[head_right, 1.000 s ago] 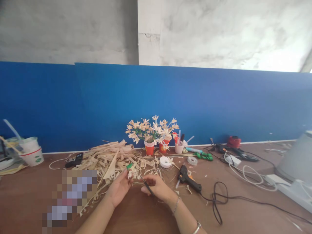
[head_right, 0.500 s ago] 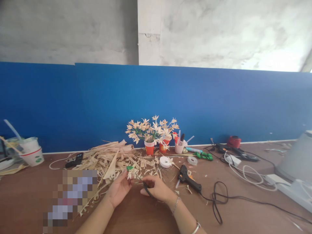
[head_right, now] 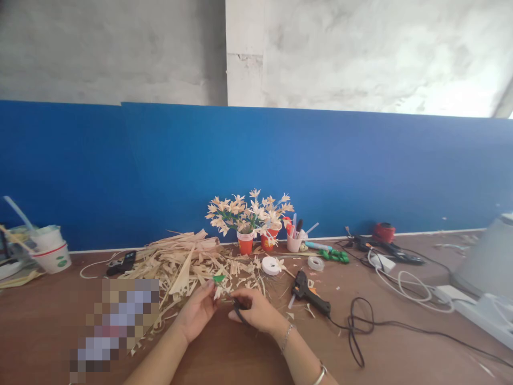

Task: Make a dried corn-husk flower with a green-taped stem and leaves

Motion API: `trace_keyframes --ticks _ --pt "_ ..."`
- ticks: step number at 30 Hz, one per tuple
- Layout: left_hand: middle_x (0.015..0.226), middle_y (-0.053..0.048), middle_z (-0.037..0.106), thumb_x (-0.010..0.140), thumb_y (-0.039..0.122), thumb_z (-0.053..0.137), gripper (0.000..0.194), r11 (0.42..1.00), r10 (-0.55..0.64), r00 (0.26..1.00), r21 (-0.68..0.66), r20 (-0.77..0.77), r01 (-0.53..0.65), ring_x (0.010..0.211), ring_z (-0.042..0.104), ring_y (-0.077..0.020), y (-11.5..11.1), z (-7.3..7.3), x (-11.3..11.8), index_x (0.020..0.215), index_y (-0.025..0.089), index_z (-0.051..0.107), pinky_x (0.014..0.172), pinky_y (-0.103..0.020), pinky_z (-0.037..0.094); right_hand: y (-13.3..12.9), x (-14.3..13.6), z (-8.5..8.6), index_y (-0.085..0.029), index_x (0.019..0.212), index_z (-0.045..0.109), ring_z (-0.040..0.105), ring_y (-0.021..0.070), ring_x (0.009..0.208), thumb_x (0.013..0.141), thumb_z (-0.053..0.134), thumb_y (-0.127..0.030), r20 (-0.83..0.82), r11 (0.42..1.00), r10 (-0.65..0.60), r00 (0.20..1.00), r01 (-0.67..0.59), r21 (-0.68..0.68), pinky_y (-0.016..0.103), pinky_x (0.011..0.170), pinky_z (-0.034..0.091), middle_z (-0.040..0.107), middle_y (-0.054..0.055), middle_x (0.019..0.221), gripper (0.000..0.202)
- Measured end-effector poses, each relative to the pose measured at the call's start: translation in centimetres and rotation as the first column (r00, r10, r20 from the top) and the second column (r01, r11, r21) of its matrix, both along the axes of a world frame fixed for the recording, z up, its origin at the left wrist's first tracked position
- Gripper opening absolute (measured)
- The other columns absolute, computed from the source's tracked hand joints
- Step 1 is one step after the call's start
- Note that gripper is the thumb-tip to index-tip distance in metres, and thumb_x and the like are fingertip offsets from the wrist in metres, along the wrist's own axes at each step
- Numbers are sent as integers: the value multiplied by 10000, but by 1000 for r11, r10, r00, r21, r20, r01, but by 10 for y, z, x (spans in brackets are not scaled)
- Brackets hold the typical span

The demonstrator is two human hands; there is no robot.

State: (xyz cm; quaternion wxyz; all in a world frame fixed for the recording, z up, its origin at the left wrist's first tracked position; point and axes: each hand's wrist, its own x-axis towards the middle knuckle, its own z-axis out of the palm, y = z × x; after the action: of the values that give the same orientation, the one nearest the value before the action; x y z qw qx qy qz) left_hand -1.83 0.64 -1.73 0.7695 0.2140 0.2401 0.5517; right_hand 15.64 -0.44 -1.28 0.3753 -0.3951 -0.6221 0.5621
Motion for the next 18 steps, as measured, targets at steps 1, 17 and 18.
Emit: trace_keyframes --ticks 1,17,18 --pt "641 18 624 673 147 718 131 1000 -4 1000 3 -4 4 569 579 -75 0 0 0 732 136 602 551 -176 469 0 0 -1 -176 847 654 478 105 600 539 761 -277 -11 1000 -10 1000 10 -4 229 594 369 572 -49 635 341" --pt "627 12 597 662 185 727 148 996 -7 993 85 -121 17 568 534 -69 -1 -3 3 687 132 592 562 -181 412 2 -5 -10 -176 888 657 462 121 630 605 704 -225 87 983 -79 993 63 173 240 618 379 561 -27 670 291" --pt "626 12 596 662 187 726 147 995 -3 990 99 -139 17 567 529 -68 -1 -3 3 679 131 590 563 -180 408 2 -6 -8 -177 886 656 463 122 630 615 694 -221 96 980 -74 993 54 191 239 618 379 563 -26 671 277"
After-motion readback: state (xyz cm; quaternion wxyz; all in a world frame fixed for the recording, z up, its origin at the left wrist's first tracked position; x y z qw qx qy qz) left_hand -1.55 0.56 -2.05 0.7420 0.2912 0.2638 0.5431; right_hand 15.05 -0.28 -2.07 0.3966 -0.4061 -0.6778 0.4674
